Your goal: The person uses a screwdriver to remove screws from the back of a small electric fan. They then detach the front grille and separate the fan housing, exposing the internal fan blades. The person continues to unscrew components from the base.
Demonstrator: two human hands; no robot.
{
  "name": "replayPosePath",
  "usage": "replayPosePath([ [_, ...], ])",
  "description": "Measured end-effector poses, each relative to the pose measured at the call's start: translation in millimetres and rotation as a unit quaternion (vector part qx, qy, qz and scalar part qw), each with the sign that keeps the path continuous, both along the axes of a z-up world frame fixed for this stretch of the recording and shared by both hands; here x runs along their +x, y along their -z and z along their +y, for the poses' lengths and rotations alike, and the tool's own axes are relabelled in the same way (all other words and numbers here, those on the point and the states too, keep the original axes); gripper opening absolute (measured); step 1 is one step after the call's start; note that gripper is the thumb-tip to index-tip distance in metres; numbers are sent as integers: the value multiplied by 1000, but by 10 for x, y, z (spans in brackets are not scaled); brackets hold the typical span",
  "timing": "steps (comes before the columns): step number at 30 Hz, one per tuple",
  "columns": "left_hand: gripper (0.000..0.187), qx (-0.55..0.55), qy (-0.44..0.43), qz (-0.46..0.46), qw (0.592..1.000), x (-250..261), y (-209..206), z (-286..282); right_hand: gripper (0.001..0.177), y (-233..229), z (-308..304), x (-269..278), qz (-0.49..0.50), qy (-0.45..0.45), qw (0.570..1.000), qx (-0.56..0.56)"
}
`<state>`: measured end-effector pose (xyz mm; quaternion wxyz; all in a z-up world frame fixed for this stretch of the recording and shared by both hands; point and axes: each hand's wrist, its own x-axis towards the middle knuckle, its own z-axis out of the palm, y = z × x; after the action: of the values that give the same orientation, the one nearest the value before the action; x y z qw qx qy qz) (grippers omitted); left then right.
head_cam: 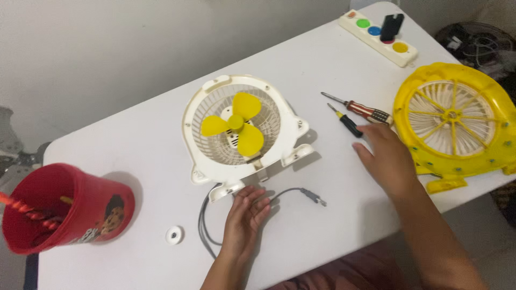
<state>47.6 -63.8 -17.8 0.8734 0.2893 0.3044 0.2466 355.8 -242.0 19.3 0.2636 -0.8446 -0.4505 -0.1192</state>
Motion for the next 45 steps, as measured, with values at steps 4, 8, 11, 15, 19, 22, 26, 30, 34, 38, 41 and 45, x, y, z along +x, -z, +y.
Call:
replayPosePath([
  [4, 42, -32, -24, -43, 998, -43, -47, 26, 38, -78, 505, 0, -23, 35, 990, -135],
  [8, 44, -29, -51, -47, 997, -90, -76, 83, 31, 78, 604, 78, -52, 66, 971, -222],
  [11, 43, -38, -61, -57, 996, -110, -77, 83, 15, 127, 613, 141, -85, 80, 972, -206],
  [15, 41, -33, -65, -68, 995, -134, -86, 61, 26, -60, 578, 128, -75, 68, 994, -38],
  [19, 44, -40, -74, -38, 996, -145, -106, 63, 24, -352, 573, -72, 196, -54, 959, 197],
  [22, 46, -30, -90, -81, 992, -155, -106, 82, 23, -415, 752, -289, 473, -211, 776, 360],
  [26, 50, -49, -109, -87, 989, -160, -98, 105, 19, -310, 1168, -667, 607, -280, 646, 367],
  [30, 53, -102, -113, -48, 987, -169, -71, 136, 40, -118, 1471, -1097, 662, -259, 634, 303],
  [34, 54, -73, -128, -140, 979, -178, -31, 130, 44, 27, 1550, -1329, 603, -228, 726, 240],
  [38, 56, -99, -118, -140, 978, -188, -28, 113, 31, 124, 1519, -1409, 625, -306, 661, 280],
  [41, 57, -124, -113, -126, 978, -194, -37, 106, 45, 222, 1546, -1482, 579, -327, 703, 251],
  [45, 58, -101, -112, -171, 974, -208, -60, 93, 39, 339, 1550, -1558, 532, -374, 722, 235],
])
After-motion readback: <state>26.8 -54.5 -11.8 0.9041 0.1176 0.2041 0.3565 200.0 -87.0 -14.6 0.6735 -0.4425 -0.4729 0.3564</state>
